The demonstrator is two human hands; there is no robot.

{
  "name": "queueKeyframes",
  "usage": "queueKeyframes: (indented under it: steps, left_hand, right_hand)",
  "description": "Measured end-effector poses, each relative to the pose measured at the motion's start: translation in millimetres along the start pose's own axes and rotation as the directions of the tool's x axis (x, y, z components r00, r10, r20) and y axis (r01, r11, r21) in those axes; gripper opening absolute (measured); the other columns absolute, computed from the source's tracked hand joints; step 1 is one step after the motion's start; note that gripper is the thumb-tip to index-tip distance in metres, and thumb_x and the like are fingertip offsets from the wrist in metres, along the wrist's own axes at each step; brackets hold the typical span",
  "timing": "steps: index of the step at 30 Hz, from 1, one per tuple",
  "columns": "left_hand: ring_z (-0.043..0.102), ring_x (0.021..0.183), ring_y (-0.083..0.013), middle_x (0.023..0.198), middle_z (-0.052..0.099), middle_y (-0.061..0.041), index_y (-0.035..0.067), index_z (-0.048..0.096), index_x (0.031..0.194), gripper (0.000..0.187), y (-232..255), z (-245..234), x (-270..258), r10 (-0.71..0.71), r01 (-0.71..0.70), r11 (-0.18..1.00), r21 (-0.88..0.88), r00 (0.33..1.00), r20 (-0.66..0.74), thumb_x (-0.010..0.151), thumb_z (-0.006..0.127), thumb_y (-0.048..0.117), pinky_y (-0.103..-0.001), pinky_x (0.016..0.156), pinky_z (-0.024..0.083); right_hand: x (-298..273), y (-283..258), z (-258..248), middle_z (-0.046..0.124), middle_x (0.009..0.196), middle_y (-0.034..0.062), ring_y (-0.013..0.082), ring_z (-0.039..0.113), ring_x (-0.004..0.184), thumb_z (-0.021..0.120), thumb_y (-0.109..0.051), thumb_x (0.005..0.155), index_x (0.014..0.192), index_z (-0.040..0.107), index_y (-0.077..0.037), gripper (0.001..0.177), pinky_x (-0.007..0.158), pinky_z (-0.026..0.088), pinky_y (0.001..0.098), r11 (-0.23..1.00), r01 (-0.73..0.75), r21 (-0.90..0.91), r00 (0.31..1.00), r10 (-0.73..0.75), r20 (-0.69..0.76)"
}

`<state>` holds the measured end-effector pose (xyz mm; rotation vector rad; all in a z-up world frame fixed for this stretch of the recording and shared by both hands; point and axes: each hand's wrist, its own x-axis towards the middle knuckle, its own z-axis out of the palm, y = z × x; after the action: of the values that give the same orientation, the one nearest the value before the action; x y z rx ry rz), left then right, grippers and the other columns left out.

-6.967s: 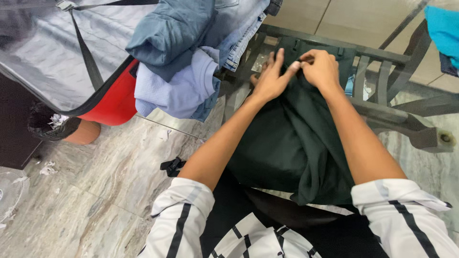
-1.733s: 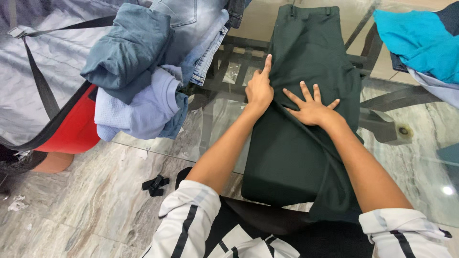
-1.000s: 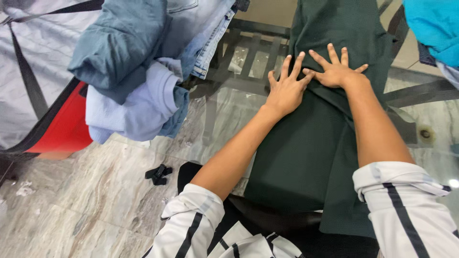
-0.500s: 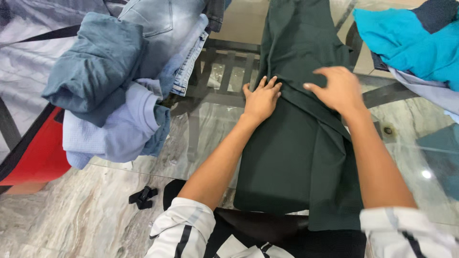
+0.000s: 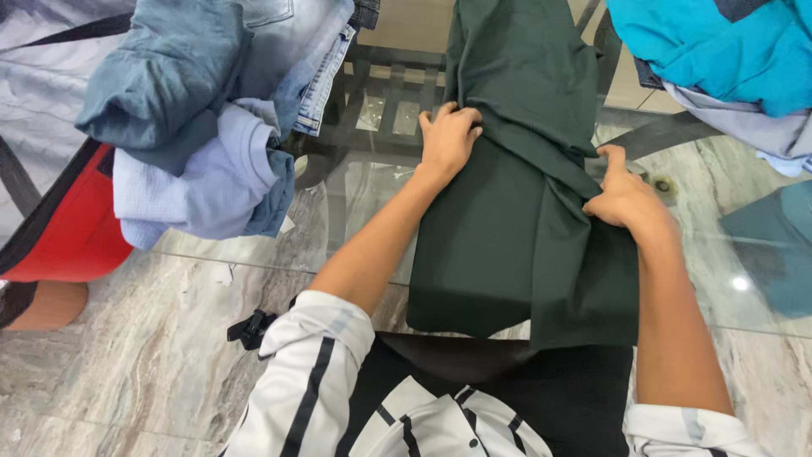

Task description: The person folds a dark blue t-shirt and a pair of dark green trousers on a glass table. They smooth and align the garments by hand, then place the folded t-shirt into a red suitcase.

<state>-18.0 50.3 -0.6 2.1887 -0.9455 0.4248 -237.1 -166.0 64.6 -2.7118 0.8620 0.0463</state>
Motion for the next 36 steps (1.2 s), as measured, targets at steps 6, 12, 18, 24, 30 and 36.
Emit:
queueKeyframes:
  steps: [6, 12, 18, 24, 30, 36]
  left_hand:
    - [0.075, 0.091, -0.0207, 0.089, 0.081, -0.008, 0.012, 0.074, 0.111, 0.036, 27.4, -32.9, -12.4, -0.280, 0.288, 0.900, -0.326, 0.957, 0.073, 0.094, 0.064, 0.042, -0.039, 0.089, 0.053]
    - [0.071, 0.066, -0.0262, 0.096, 0.077, -0.028, -0.005, 0.073, 0.120, 0.078, 41.3, -26.0, -19.9, -0.421, 0.599, 0.449, -0.663, 0.797, 0.434, 0.097, 0.051, 0.066, -0.041, 0.066, 0.053]
    - [0.065, 0.118, -0.0344, 0.127, 0.066, -0.023, 0.000, 0.060, 0.134, 0.072, 17.9, -17.1, -38.2, -0.355, 0.372, 0.759, -0.534, 0.924, 0.140, 0.076, 0.087, 0.035, -0.042, 0.099, 0.052]
    - [0.065, 0.119, -0.0324, 0.119, 0.073, -0.010, 0.019, 0.074, 0.118, 0.044, 20.3, -44.8, -68.0, -0.283, 0.296, 0.953, -0.071, 0.948, 0.147, 0.076, 0.085, 0.027, -0.043, 0.100, 0.051]
    - [0.055, 0.125, -0.0320, 0.127, 0.064, -0.010, 0.016, 0.074, 0.114, 0.044, 14.5, -49.7, -58.5, -0.193, 0.192, 0.981, 0.010, 0.980, 0.058, 0.072, 0.086, 0.024, -0.054, 0.100, 0.041]
    - [0.051, 0.132, -0.0320, 0.134, 0.062, -0.012, 0.014, 0.077, 0.110, 0.040, 0.3, -21.5, -45.9, -0.199, 0.199, 0.978, -0.060, 0.980, 0.006, 0.073, 0.085, 0.028, -0.056, 0.103, 0.038]
  right_hand:
    - [-46.6, -41.5, -33.7, 0.072, 0.099, 0.0272, 0.0480, 0.070, 0.094, 0.071, -0.006, 0.089, 0.120, 0.067, -0.005, 0.032, 0.085, 0.055, 0.0562, 0.958, 0.130, -0.254, 0.828, -0.246, -0.505]
    - [-112.1, -153.7, -56.0, 0.074, 0.093, 0.0239, 0.0435, 0.073, 0.087, 0.067, -0.020, 0.093, 0.113, 0.067, -0.005, 0.025, 0.073, 0.058, 0.0526, 0.815, 0.377, -0.440, 0.859, -0.486, -0.163]
    - [-107.4, -187.8, -67.4, 0.078, 0.101, 0.0134, 0.0267, 0.082, 0.078, 0.067, -0.041, 0.087, 0.153, 0.042, -0.029, 0.071, 0.071, 0.066, 0.0396, 0.856, 0.436, 0.278, 0.538, -0.496, 0.681]
    - [-10.4, -137.6, -22.5, 0.074, 0.122, 0.0196, 0.0334, 0.075, 0.105, 0.067, -0.042, 0.094, 0.148, 0.057, -0.013, 0.062, 0.092, 0.059, 0.0435, 0.917, 0.368, 0.155, 0.923, -0.380, 0.056]
    - [60.4, -92.2, 68.4, 0.016, 0.170, 0.0114, 0.0333, 0.014, 0.155, 0.054, -0.070, 0.088, 0.160, 0.027, -0.022, 0.091, 0.117, 0.015, 0.0655, 0.884, 0.444, -0.147, 0.892, -0.422, 0.161]
    - [84.0, -85.9, 79.5, 0.003, 0.172, 0.0025, 0.0269, 0.000, 0.158, 0.036, -0.082, 0.085, 0.162, 0.016, -0.038, 0.090, 0.118, -0.002, 0.0689, 0.898, 0.402, -0.177, 0.911, -0.374, 0.172]
